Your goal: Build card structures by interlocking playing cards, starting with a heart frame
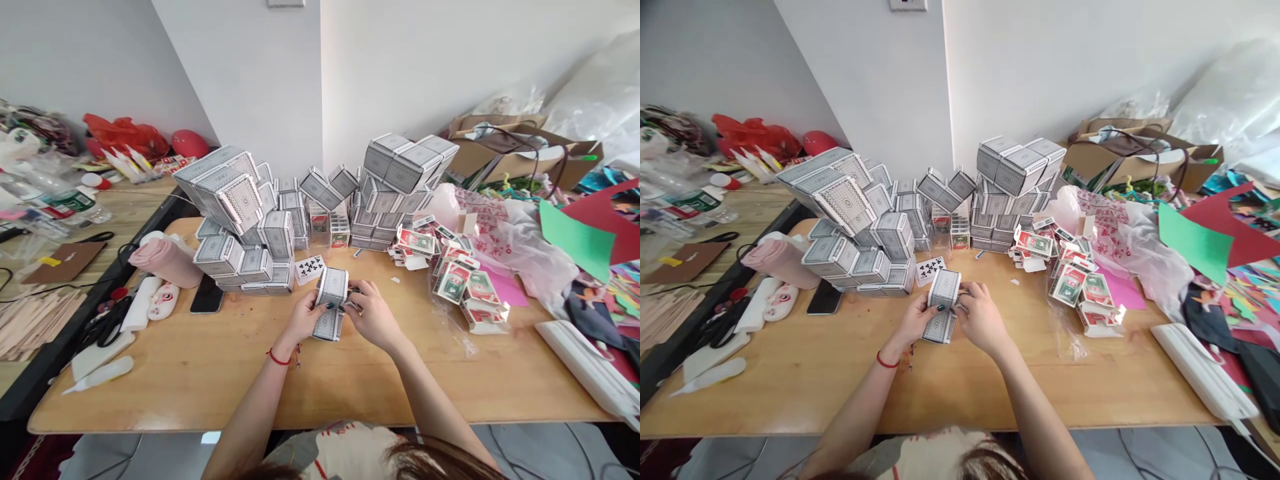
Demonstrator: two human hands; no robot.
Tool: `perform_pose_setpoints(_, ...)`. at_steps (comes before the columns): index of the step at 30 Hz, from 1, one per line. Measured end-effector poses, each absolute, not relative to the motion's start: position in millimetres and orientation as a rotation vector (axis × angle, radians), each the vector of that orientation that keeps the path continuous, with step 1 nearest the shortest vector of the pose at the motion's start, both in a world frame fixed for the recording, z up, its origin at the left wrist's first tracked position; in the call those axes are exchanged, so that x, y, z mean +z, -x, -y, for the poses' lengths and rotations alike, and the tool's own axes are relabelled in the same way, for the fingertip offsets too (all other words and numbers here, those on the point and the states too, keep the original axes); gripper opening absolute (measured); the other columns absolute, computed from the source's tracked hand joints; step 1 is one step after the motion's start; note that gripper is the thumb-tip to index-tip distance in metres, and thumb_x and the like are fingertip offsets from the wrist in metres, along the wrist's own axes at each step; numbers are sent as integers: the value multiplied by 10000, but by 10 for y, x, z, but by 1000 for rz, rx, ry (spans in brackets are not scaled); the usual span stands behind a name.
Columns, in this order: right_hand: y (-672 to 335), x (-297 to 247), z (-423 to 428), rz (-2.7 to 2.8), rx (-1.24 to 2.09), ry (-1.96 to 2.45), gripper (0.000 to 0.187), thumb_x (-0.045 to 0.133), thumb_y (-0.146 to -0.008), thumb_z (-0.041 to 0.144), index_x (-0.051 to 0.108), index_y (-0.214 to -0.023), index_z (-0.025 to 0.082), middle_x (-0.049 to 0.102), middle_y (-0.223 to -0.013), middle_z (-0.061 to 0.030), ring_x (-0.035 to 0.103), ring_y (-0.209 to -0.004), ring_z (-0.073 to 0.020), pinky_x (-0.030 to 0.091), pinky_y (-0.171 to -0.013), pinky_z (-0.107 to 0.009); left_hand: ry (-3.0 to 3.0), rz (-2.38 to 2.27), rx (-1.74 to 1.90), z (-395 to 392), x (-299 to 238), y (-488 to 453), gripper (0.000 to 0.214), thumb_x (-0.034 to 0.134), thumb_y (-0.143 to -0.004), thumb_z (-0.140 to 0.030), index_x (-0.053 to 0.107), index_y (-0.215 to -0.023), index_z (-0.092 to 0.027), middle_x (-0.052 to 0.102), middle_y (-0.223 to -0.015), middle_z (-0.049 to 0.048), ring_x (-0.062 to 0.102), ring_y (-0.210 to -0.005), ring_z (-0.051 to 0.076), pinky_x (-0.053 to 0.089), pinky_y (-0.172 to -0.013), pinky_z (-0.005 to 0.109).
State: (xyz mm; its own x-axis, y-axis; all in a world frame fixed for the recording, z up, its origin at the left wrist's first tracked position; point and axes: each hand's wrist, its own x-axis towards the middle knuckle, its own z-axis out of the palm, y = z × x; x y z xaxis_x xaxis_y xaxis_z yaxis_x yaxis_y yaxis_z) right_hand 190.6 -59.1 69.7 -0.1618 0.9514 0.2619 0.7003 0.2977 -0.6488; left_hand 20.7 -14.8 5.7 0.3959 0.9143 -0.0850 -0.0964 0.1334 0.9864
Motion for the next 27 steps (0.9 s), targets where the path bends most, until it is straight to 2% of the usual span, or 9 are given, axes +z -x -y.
perform_pose_setpoints(4,-1950,788,581,1934,599,1422,58,570,-733,158,583,-775,196,483,-1170,-102,469,-1068,-246,438,-840,-428,-1185,-896,905,153,58,-205,345,650,-688,-347,587,-957,-141,647,-928,67,582,-843,194,453,-765,314)
perform_pose_setpoints(8,-2054,864,590,1877,734,1340,56,569,-740,185,561,-686,195,492,-1167,-84,487,-1098,-221,430,-878,-387,-1180,-925,931,173,24,-192,344,645,-689,-357,592,-949,-138,649,-919,70,584,-837,193,455,-762,313)
perform_pose_setpoints(12,-2095,886,561,1854,805,1334,130,548,-761,194,556,-632,187,524,-1110,-76,566,-948,-187,472,-799,-356,-1220,-949,974,193,-10,-181,330,601,-726,-387,610,-936,-133,650,-907,72,583,-812,186,458,-745,310)
perform_pose_setpoints(18,-2034,931,472,1906,776,1364,157,580,-744,194,561,-589,182,544,-1012,-65,559,-893,-184,470,-776,-356,-1255,-911,975,212,-20,-161,343,550,-766,-409,620,-957,-133,651,-929,87,585,-855,207,459,-764,330)
perform_pose_setpoints(21,-2000,913,441,1895,757,1371,147,592,-728,172,567,-583,183,537,-964,-61,557,-875,-184,482,-760,-353,-1291,-942,952,220,-13,-158,350,540,-775,-411,614,-987,-143,650,-946,83,586,-849,203,460,-756,325)
perform_pose_setpoints(27,-1933,829,466,1775,777,1350,58,596,-724,195,587,-668,190,497,-996,-57,570,-683,-121,530,-683,-335,-1413,-918,911,202,283,-144,402,538,-777,-421,573,-1071,-149,624,-1054,92,566,-943,221,432,-817,313)
